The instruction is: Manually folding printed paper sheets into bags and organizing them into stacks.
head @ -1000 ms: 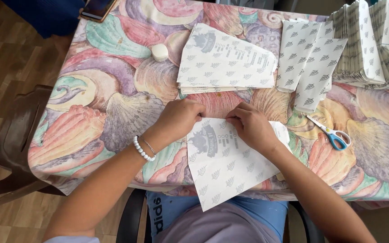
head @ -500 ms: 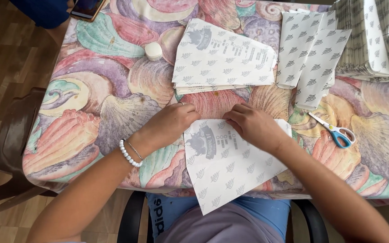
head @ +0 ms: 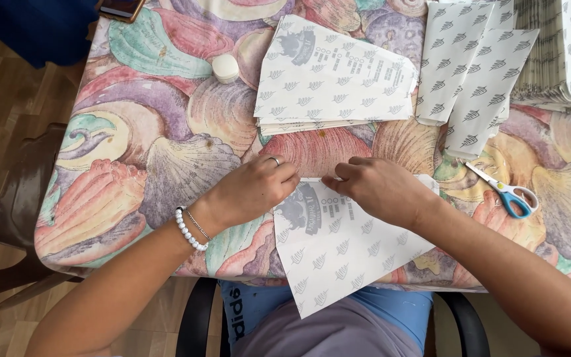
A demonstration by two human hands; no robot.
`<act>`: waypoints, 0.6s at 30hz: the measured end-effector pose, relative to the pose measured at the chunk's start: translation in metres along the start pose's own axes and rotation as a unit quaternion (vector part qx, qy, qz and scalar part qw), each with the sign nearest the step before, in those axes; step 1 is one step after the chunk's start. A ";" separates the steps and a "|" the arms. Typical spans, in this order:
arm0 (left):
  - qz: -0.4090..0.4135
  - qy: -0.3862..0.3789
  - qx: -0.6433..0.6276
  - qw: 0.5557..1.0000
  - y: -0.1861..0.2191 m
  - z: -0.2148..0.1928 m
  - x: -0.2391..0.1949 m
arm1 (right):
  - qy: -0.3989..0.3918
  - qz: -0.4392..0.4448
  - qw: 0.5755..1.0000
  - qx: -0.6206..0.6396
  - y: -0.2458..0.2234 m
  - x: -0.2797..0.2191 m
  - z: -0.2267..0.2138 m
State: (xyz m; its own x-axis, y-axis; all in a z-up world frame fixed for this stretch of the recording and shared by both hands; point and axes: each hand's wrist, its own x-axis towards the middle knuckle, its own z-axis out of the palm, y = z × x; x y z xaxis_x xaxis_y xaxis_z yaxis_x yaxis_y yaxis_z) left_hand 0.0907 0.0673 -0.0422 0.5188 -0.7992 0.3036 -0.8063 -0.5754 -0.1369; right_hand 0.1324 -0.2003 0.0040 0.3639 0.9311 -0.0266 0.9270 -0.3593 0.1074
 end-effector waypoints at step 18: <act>0.035 -0.040 -0.003 0.999 0.001 -0.015 0.012 | -0.064 0.008 0.998 -0.005 -0.003 0.017 -0.010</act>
State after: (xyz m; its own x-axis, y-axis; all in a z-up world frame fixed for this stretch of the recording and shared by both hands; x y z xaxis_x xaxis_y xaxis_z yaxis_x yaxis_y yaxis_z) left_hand 0.0917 0.0599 -0.0250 0.4822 -0.8486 0.2175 -0.8428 -0.5171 -0.1490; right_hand 0.1349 -0.1833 0.0133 0.3884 0.9090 -0.1510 0.9201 -0.3734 0.1187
